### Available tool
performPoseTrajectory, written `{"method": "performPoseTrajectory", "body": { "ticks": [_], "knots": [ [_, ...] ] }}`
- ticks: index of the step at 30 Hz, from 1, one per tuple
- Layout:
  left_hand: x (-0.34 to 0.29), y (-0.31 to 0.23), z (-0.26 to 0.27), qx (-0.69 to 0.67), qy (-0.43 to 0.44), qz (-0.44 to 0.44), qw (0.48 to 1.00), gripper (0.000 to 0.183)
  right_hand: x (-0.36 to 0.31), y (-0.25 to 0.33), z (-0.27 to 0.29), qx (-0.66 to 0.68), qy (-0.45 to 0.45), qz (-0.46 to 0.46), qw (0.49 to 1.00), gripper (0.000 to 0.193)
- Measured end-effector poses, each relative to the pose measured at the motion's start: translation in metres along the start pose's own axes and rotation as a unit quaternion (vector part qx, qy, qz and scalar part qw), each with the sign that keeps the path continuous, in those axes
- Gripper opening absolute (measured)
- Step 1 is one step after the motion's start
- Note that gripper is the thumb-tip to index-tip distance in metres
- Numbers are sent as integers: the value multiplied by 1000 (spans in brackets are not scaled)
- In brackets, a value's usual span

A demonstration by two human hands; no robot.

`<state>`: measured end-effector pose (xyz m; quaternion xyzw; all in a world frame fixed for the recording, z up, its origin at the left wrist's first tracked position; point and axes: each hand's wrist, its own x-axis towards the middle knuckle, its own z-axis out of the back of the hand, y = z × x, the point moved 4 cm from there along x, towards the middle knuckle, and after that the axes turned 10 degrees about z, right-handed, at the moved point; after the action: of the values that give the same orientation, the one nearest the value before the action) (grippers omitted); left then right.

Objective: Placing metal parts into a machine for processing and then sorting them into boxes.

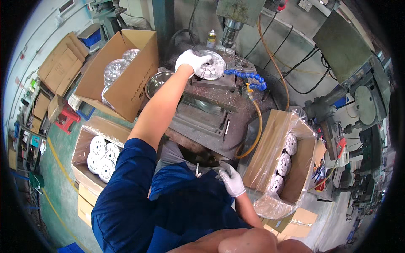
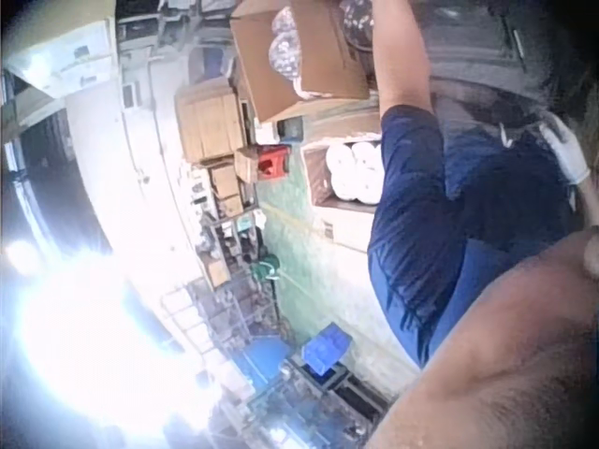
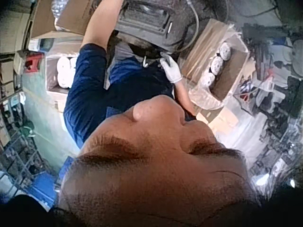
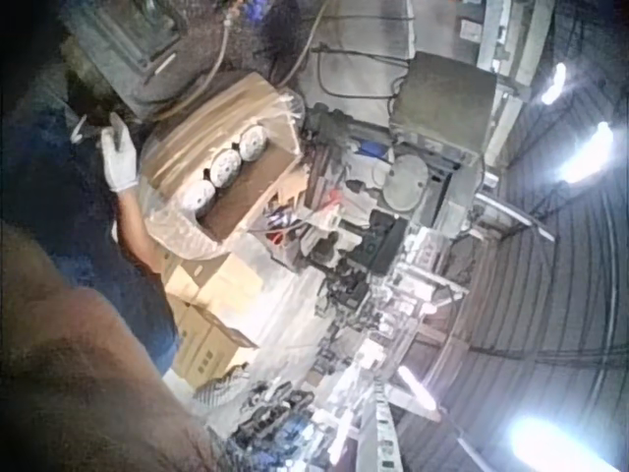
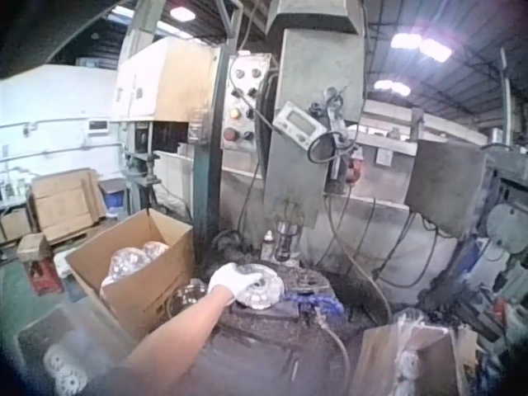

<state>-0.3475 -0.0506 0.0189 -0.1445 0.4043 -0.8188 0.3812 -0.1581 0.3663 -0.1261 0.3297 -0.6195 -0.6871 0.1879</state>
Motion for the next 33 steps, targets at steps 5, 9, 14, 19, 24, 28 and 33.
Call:
{"method": "performPoseTrajectory", "body": {
  "ticks": [5, 9, 14, 19, 24, 28, 33],
  "knots": [
    [2, 3, 0, 72, 18, -4, 997, 90, 7, -6, 13, -97, -9, 58, 994, 47],
    [4, 6, -1, 74, 13, -4, 997, 91, 15, 0, 18, -89, -27, 77, 993, 47],
    [10, 5, 1, 82, 44, 5, 996, 87, 14, 10, 23, -132, -33, 85, 987, 46],
    [-2, 2, 3, 94, 8, 7, 995, 89, 5, 10, 24, -125, -50, 95, 986, 45],
    [-5, 0, 5, 105, 13, 20, 994, 90, 3, 2, 24, -141, -50, 83, 985, 45],
    [4, 3, 4, 96, 62, 15, 993, 90, 3, 5, 25, -139, -48, 90, 985, 46],
    [6, 6, 0, 89, 38, -29, 995, 93, 4, 15, 21, -193, -38, 66, 978, 45]
  ]
}}
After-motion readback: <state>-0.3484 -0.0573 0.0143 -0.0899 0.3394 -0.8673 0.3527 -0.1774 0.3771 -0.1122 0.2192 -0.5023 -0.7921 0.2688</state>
